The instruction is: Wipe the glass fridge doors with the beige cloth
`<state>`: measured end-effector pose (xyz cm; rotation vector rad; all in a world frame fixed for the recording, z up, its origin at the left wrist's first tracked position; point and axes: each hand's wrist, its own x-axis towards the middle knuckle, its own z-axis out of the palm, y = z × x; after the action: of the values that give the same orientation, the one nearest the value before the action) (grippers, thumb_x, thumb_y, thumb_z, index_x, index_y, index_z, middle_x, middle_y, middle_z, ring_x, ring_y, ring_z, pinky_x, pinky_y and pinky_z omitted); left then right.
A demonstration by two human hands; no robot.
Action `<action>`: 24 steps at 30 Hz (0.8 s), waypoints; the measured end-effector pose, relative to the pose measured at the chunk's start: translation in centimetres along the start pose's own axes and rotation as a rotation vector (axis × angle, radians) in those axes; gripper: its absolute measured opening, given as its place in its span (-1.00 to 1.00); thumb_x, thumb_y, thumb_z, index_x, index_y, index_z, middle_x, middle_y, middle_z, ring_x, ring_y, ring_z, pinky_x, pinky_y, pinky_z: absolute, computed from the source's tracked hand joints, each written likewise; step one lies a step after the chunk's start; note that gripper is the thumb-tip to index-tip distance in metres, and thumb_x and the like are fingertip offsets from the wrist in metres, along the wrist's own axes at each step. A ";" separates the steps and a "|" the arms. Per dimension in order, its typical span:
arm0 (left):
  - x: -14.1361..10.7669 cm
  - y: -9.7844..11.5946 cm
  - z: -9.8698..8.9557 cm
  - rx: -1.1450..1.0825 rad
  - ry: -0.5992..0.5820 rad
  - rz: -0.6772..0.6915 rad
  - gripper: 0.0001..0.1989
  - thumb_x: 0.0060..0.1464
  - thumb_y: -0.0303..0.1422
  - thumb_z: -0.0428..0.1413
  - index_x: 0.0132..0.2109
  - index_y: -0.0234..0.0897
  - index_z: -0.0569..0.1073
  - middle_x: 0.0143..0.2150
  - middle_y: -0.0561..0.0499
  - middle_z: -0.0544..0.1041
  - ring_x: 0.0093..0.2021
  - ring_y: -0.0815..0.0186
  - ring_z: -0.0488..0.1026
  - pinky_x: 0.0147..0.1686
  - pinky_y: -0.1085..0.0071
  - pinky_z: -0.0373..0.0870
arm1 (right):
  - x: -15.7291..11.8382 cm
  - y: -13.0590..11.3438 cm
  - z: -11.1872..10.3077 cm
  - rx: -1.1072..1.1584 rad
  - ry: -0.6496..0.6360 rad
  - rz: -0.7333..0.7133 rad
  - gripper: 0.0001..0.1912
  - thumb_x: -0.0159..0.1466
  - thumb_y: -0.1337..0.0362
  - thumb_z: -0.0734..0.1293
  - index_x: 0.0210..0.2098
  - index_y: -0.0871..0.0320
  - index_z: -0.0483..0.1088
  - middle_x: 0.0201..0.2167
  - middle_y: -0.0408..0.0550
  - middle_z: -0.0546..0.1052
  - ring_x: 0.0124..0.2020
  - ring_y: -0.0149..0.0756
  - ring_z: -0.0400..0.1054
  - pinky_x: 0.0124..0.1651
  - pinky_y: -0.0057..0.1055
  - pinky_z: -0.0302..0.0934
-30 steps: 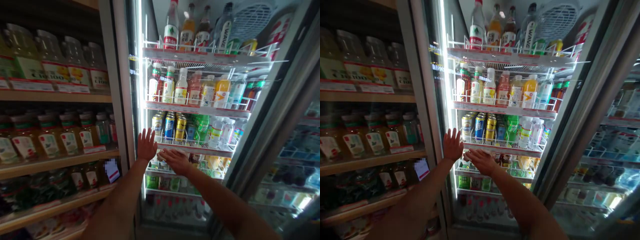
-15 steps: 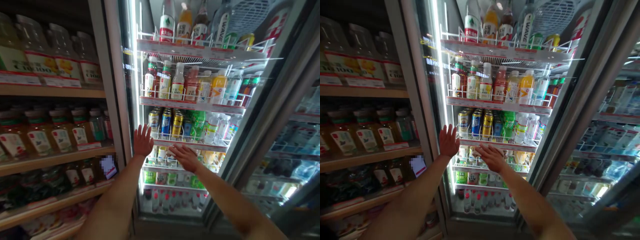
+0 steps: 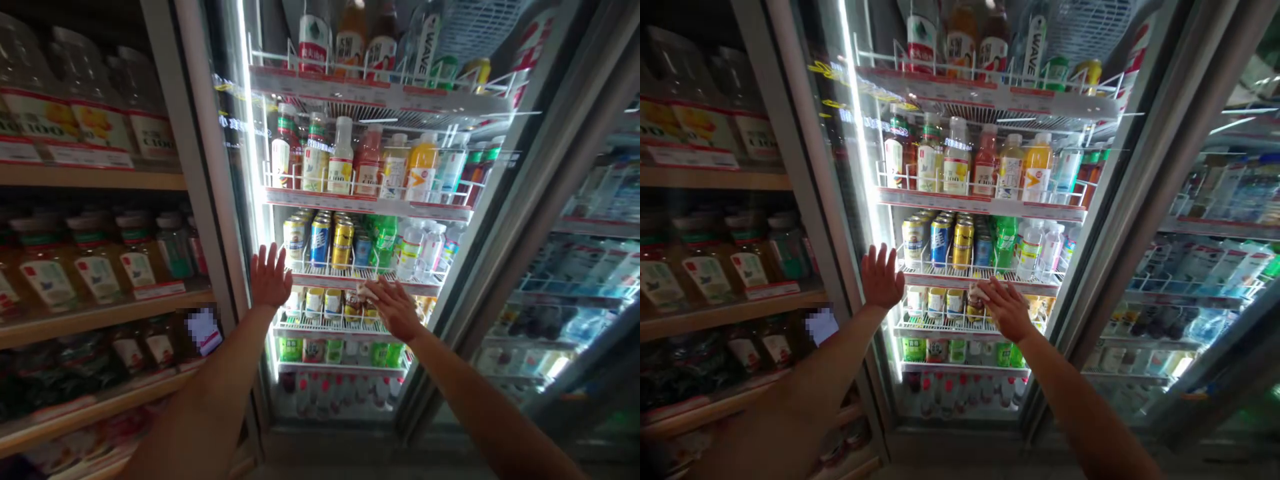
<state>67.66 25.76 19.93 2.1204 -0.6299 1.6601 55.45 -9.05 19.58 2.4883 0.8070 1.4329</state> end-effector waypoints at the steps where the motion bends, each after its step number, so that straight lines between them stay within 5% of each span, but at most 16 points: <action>1: 0.0 0.0 0.0 -0.010 -0.011 -0.017 -0.39 0.38 -0.12 -0.12 0.48 -0.15 0.13 0.52 -0.03 0.07 0.54 0.02 -0.23 0.50 -0.06 -0.23 | 0.5 0.9 -0.4 -0.014 0.059 0.058 -0.53 0.40 0.43 0.22 0.25 0.02 0.39 0.33 -0.08 0.39 0.48 -0.18 0.00 0.51 -0.03 -0.13; 5: -0.1 -0.1 0.1 -0.021 -0.037 -0.064 -0.40 0.38 -0.07 -0.16 0.47 -0.11 0.15 0.53 0.08 0.02 0.54 0.04 -0.24 0.52 -0.02 -0.28 | 1.6 5.1 -1.3 -0.045 0.389 0.339 -0.52 0.41 0.41 0.18 0.29 0.08 0.35 0.43 0.09 0.22 0.51 -0.02 -0.11 0.44 0.17 0.01; 8: -0.2 -0.1 0.2 -0.014 -0.037 -0.068 -0.40 0.38 -0.07 -0.18 0.45 -0.15 0.18 0.52 0.03 0.06 0.54 0.03 -0.23 0.51 0.00 -0.28 | -1.2 4.7 0.4 -0.042 0.506 0.410 -0.40 0.41 0.44 0.17 0.42 0.04 0.17 0.46 0.16 0.14 0.50 0.02 -0.07 0.36 0.22 0.15; 13: 0.0 -0.1 0.2 0.015 0.005 -0.001 -0.41 0.40 -0.12 -0.15 0.45 -0.23 0.18 0.51 -0.05 0.07 0.53 0.02 -0.21 0.51 0.01 -0.27 | -6.7 1.6 3.0 -0.040 0.332 0.355 -0.32 0.40 0.44 0.20 0.47 0.06 0.02 0.48 0.24 0.05 0.51 0.08 -0.14 0.35 0.24 0.17; 16: 0.1 0.0 0.1 0.067 0.054 0.062 -0.42 0.40 -0.18 -0.14 0.47 -0.26 0.15 0.52 -0.09 0.06 0.54 0.05 -0.22 0.50 0.05 -0.24 | -5.5 4.0 1.8 -0.065 0.334 0.393 -0.46 0.43 0.37 0.17 0.39 0.08 0.19 0.45 0.25 0.15 0.50 0.12 -0.08 0.37 0.29 0.07; 20: 0.3 0.3 0.0 0.112 0.085 0.115 -0.40 0.40 -0.24 -0.12 0.50 -0.31 0.06 0.51 -0.19 0.06 0.54 0.05 -0.22 0.48 -0.01 -0.20 | -2.5 7.4 -0.2 0.004 0.472 0.644 -0.51 0.48 0.26 0.06 0.31 0.28 0.28 0.45 0.32 0.11 0.51 0.10 -0.15 0.44 0.23 -0.07; 24: 0.4 0.5 -0.2 0.110 0.095 0.125 -0.36 0.40 -0.27 -0.11 0.52 -0.24 -0.03 0.52 -0.16 0.03 0.54 0.07 -0.23 0.47 -0.01 -0.17 | -3.7 4.8 0.8 0.127 0.502 0.800 -0.49 0.48 0.21 0.03 0.31 0.26 0.26 0.43 0.32 0.09 0.49 0.10 -0.11 0.44 0.22 -0.08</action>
<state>67.32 25.43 20.37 2.1002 -0.6680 1.8908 56.46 -14.90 18.19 2.7118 -0.1185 2.3730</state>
